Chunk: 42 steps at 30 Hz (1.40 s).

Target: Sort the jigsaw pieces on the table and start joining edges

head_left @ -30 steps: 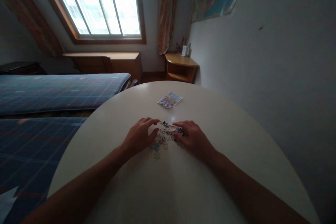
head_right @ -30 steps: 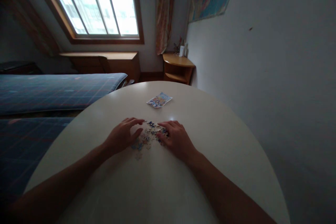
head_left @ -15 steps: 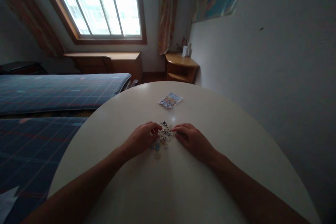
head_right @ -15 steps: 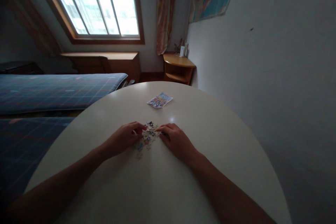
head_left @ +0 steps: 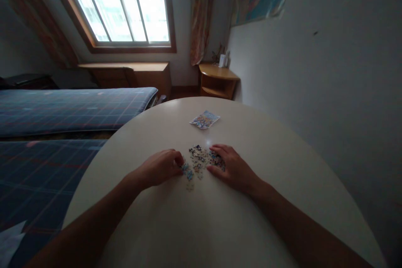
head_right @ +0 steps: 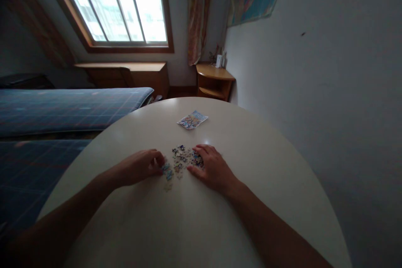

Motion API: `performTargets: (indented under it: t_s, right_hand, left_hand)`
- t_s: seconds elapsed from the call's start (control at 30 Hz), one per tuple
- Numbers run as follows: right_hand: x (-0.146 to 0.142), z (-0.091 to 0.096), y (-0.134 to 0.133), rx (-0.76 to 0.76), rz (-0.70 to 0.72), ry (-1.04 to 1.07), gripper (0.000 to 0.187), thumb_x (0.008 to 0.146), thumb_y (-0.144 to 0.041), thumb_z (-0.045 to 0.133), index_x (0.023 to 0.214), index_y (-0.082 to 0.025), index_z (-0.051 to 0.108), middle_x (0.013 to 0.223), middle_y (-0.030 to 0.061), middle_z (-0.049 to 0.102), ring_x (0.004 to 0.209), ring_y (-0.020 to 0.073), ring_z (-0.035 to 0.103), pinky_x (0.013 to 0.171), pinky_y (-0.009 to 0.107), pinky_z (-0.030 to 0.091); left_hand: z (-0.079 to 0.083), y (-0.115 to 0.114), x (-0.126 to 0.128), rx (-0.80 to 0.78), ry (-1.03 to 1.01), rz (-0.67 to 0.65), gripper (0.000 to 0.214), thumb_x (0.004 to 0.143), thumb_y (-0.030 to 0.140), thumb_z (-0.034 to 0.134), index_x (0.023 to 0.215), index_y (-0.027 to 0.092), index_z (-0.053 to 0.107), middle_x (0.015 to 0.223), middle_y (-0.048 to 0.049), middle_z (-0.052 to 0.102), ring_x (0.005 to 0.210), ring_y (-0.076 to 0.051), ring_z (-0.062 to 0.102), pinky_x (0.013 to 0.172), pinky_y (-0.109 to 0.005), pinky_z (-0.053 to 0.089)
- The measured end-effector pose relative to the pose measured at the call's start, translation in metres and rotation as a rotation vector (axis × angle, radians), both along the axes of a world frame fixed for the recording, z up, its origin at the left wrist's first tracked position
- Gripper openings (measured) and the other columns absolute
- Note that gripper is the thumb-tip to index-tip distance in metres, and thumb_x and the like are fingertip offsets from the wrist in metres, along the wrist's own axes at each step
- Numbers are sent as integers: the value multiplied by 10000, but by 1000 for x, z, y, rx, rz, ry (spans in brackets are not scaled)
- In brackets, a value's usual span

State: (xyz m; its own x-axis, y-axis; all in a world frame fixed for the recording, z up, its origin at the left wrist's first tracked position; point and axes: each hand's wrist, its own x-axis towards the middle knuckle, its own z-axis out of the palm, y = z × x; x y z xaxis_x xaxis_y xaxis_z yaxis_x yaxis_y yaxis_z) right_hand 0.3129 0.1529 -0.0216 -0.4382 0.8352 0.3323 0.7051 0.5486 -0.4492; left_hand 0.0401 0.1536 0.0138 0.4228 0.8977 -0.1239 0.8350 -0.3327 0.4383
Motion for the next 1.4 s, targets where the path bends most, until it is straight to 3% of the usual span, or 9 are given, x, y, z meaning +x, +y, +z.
performTargets:
  t_s: [0.13,0.23,0.37,0.53,0.73,0.93,1.1,1.2,1.4]
  right_hand:
    - [-1,-1,-1,-33,79,39,440,878,-287,656,1299,-196,571,1334,124,574,1262,245,518,1099,457,426]
    - [-1,-2,-1,-31,113,77,395,890,-227,627,1281,-213,579,1314,109,589,1242,226,536,1088,442,440]
    - [-2,-1,-1,-31,117,96,374,903,-194,593,1276,-220,583,1300,106,596,1221,224,549,1079,443,444]
    - [-4,2,-2,-11,103,90,349,909,-181,574,1256,-207,593,1287,106,602,1208,219,552,1059,429,460]
    - [-2,6,-4,32,-38,-12,418,857,-325,685,1246,-186,625,1266,128,622,1191,283,551,1051,495,451]
    - [-2,7,-3,-22,46,16,301,904,-211,611,1203,-205,645,1158,85,686,1102,231,612,997,422,495]
    - [2,8,-2,6,52,12,457,852,-206,642,1303,-175,573,1304,119,602,1210,244,557,1068,434,451]
    - [6,8,-1,15,-18,-40,551,811,-302,712,1310,-123,566,1290,159,606,1239,298,523,1089,491,418]
    - [8,5,2,-43,22,34,490,832,-264,693,1292,-156,568,1183,126,646,1123,257,584,1019,442,464]
  left_hand:
    - [-4,5,3,-3,-79,8,184,758,327,685,896,206,670,897,-39,682,823,-209,631,719,-297,459]
    - [-9,8,6,-38,-255,25,186,778,326,641,906,192,654,873,-44,684,782,-188,636,687,-281,479]
    - [-16,11,14,-46,-469,28,205,807,304,568,944,179,655,890,-52,698,775,-166,646,679,-263,509]
    - [-19,15,20,-25,-549,98,251,812,370,581,940,168,661,863,-59,709,738,-170,653,666,-278,524]
    - [-20,20,19,43,-542,114,263,844,403,588,938,177,683,864,-54,719,751,-168,657,688,-283,522]
    - [-21,11,12,118,-338,33,307,825,389,667,1084,223,675,1005,-44,690,808,-176,647,750,-303,510]
    - [-24,5,13,130,-206,-44,267,810,338,700,1059,248,669,1048,-31,682,920,-208,643,826,-319,491]
    - [-25,6,19,133,-177,-26,222,824,301,681,1039,245,676,976,-30,700,913,-216,648,835,-327,490]
    - [-32,6,32,175,-290,-1,204,860,208,619,1055,238,671,1048,-39,703,939,-205,656,871,-330,507]
